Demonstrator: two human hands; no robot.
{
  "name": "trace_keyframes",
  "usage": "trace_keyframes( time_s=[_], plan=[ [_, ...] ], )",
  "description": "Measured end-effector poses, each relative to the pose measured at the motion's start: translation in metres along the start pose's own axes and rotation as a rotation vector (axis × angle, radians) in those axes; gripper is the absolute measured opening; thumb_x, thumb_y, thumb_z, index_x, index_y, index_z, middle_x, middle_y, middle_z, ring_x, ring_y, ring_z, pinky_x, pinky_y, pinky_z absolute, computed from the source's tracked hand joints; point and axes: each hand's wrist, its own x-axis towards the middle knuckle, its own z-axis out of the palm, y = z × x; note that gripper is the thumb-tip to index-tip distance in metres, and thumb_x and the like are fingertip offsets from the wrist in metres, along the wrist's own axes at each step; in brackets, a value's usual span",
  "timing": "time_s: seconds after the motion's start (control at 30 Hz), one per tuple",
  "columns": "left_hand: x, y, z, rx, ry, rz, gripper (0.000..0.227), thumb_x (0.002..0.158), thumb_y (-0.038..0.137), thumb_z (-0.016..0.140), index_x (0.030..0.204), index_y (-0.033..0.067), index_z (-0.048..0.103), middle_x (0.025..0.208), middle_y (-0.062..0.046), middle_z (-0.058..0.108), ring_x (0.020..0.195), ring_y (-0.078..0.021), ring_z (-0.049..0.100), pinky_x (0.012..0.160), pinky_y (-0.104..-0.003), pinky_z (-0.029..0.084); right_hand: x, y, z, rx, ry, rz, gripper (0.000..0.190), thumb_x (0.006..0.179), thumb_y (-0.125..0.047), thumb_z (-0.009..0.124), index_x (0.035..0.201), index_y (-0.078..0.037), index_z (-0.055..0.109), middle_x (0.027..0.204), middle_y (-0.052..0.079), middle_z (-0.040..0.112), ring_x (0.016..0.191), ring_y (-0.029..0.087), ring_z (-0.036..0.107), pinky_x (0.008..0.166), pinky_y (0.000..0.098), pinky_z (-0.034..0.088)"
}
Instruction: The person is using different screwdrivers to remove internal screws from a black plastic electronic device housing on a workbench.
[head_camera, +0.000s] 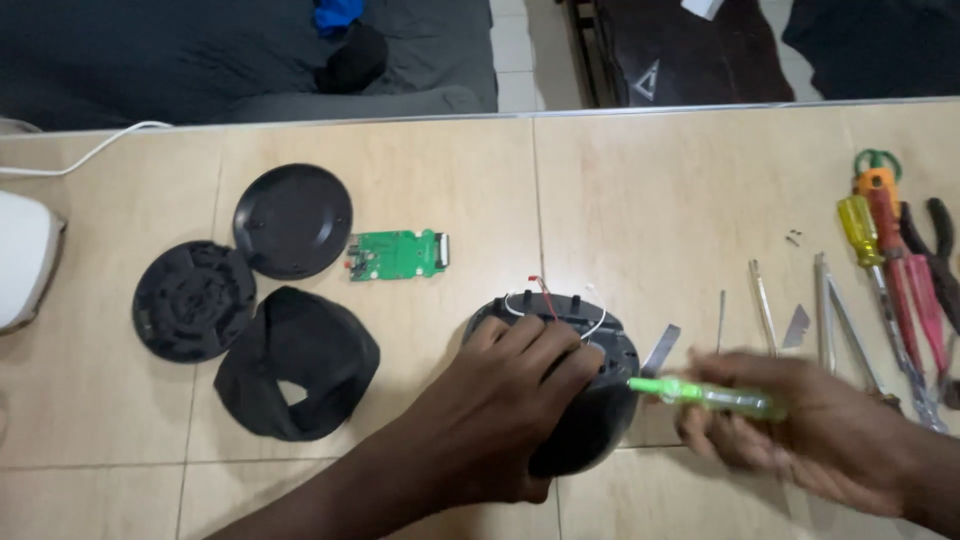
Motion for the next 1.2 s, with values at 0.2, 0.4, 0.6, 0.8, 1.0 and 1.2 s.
trace_keyframes(
  time_s=[0.2,0.4,0.6,0.8,1.0,1.2],
  plan=[
    [-0.002,-0.002,0.014,0.039,-0.011,0.048,0.107,0.033,0.04,0.091,0.126,0.0031,0.052,0.113,-0.014,0.056,0.089,-0.0319,0.05,0.065,-0.044,0.034,0.0,0.016,0.003,-0.415,0.0,-0.166,0.058,0.108,-0.03,0.065,0.065,0.007,0.055,0.045,0.013,0.035,0.039,0.019,0.021,0.04,0.0361,0.013],
    [-0.002,0.0,0.009,0.003,-0.025,0.06,0.104,0.04,0.036,0.09,0.129,0.0017,0.05,0.115,-0.015,0.057,0.091,-0.0326,0.053,0.066,-0.044,0.036,0.017,0.025,-0.012,-1.652,-0.074,-1.589,0.022,0.097,-0.023,0.061,0.1,-0.002,0.065,0.069,0.009,0.065,0.046,0.022,0.059,0.04,0.0345,0.045],
    [-0.005,0.0,0.013,0.031,0.008,0.025,0.1,0.041,0.039,0.089,0.128,0.004,0.053,0.115,-0.016,0.059,0.092,-0.0352,0.054,0.067,-0.047,0.038,0.0,0.009,0.006,-1.819,-0.127,-1.959,0.026,0.099,-0.013,0.061,0.116,0.007,0.06,0.08,0.009,0.057,0.062,0.026,0.05,0.058,0.0385,0.044],
    [-0.007,0.003,0.002,0.015,0.048,0.007,0.104,0.035,0.034,0.089,0.128,0.0017,0.054,0.117,-0.015,0.057,0.091,-0.0339,0.054,0.066,-0.045,0.04,0.007,0.016,0.021,-1.587,-0.027,-2.102,0.006,0.092,-0.001,0.068,0.096,0.001,0.064,0.087,0.011,0.065,0.063,0.019,0.057,0.062,0.0314,0.047],
    [-0.01,0.003,-0.001,0.059,0.083,0.006,0.1,0.041,0.037,0.089,0.128,0.0,0.055,0.115,-0.017,0.059,0.088,-0.0336,0.055,0.066,-0.045,0.042,-0.018,0.007,0.023,-1.284,0.026,-1.13,0.022,0.078,-0.035,0.08,0.089,-0.015,0.081,0.087,-0.001,0.086,0.077,0.012,0.081,0.069,0.0304,0.06],
    [-0.008,0.006,0.002,0.027,0.127,0.019,0.093,0.042,0.03,0.083,0.125,-0.0011,0.056,0.113,-0.016,0.059,0.088,-0.0345,0.055,0.066,-0.045,0.041,-0.007,-0.001,0.017,-0.23,-0.048,-0.001,0.041,0.105,-0.023,0.057,0.101,0.017,0.065,0.083,0.028,0.071,0.056,0.021,0.06,0.04,0.0241,0.046]
  ],
)
